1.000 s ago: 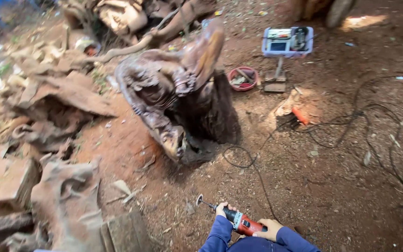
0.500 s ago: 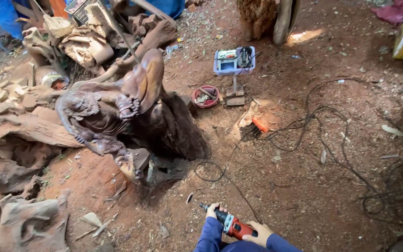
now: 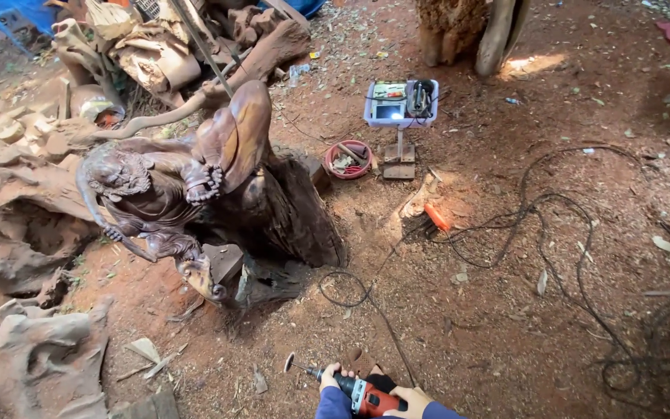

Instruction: Sanding a large wooden sculpture using a rotary power tool with a sanding attachment.

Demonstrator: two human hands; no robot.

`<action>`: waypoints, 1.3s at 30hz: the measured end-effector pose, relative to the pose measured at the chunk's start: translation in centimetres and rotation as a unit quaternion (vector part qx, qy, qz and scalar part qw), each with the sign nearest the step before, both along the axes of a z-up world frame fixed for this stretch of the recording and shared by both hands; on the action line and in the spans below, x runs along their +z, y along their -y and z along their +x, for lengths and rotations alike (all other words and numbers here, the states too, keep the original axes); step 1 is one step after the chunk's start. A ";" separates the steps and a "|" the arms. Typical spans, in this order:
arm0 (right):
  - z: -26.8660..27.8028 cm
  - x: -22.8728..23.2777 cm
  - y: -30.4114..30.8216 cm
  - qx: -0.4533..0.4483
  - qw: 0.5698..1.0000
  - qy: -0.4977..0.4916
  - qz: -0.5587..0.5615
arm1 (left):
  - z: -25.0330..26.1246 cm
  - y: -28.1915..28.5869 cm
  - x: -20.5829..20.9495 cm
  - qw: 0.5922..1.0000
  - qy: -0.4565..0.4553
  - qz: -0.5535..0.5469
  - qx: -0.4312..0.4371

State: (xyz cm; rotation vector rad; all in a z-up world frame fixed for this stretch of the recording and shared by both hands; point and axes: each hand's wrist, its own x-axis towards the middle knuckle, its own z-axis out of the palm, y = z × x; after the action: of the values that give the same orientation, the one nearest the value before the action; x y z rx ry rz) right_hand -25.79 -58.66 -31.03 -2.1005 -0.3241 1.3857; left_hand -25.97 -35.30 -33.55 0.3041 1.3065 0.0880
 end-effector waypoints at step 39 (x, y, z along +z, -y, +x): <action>25.9 -0.1 -3.6 0.198 0.975 0.072 -0.076 | 16.5 -2.5 0.1 0.984 0.131 -0.076 0.096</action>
State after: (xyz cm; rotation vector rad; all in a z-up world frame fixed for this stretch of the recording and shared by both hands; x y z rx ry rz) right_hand 0.09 -55.02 -31.12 -2.3598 -0.7521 1.5195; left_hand -9.44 -32.78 -33.49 0.0323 1.0711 0.1836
